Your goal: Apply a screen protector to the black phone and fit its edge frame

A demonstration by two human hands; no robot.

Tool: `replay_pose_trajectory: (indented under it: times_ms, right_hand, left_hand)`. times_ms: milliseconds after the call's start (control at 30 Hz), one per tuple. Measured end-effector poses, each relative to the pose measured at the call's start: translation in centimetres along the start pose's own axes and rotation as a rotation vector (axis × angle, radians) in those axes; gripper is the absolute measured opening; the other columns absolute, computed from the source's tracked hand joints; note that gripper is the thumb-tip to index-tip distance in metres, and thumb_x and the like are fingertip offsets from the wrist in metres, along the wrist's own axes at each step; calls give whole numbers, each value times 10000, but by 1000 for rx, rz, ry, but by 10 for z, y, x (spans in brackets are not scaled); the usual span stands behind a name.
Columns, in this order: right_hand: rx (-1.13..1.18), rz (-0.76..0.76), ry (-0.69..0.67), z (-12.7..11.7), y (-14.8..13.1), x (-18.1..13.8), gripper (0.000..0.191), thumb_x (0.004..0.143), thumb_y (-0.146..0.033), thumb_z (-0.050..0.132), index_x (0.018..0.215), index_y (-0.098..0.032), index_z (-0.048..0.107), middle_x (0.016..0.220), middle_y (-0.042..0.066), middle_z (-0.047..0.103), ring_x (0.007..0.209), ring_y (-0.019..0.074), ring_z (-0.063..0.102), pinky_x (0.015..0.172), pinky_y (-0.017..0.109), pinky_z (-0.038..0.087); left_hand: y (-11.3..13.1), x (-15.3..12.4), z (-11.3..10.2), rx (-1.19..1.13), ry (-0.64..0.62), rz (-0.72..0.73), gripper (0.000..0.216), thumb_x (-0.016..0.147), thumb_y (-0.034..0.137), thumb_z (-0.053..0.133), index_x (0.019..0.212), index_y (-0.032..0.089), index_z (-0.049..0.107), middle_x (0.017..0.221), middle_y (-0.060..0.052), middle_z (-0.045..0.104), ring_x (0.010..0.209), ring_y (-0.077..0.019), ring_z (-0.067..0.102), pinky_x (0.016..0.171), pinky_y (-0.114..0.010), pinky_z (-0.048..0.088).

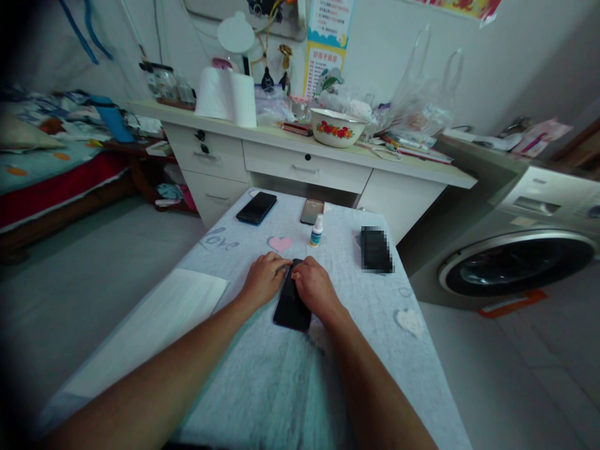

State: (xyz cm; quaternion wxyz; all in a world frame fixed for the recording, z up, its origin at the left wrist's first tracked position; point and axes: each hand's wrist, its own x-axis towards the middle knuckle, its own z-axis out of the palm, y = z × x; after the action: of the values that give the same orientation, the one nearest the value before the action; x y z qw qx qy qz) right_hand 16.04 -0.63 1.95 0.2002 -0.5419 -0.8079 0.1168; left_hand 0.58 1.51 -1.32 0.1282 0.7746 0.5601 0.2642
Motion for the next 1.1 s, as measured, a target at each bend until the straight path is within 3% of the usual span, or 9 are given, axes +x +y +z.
replay_pose_trajectory:
  times_ms: [233, 767, 1100]
  right_hand:
    - [-27, -52, -2, 4, -4, 1, 205, 900, -115, 476, 855, -150, 673, 880, 36, 541, 786, 121, 527, 762, 226, 409]
    - [-191, 96, 78, 9, 6, 17, 216, 929, -180, 454, 966, -194, 667, 898, 58, 553, 792, 158, 539, 706, 246, 392]
    - [-58, 10, 11, 0, 3, 12, 174, 892, -125, 499, 877, -146, 672, 887, 51, 558, 816, 136, 545, 773, 234, 413]
  left_hand:
    - [1, 1, -2, -7, -27, -13, 300, 865, 155, 532, 1086, 281, 690, 1027, -32, 632, 984, -194, 565, 871, -323, 424]
    - [4, -1, -5, 27, -21, 2, 277, 878, 197, 529, 1102, 276, 671, 1013, -41, 619, 980, -204, 566, 862, -334, 416]
    - [2, 0, -2, 20, -24, -6, 277, 865, 204, 550, 1103, 279, 670, 1032, -37, 623, 997, -206, 563, 870, -332, 413]
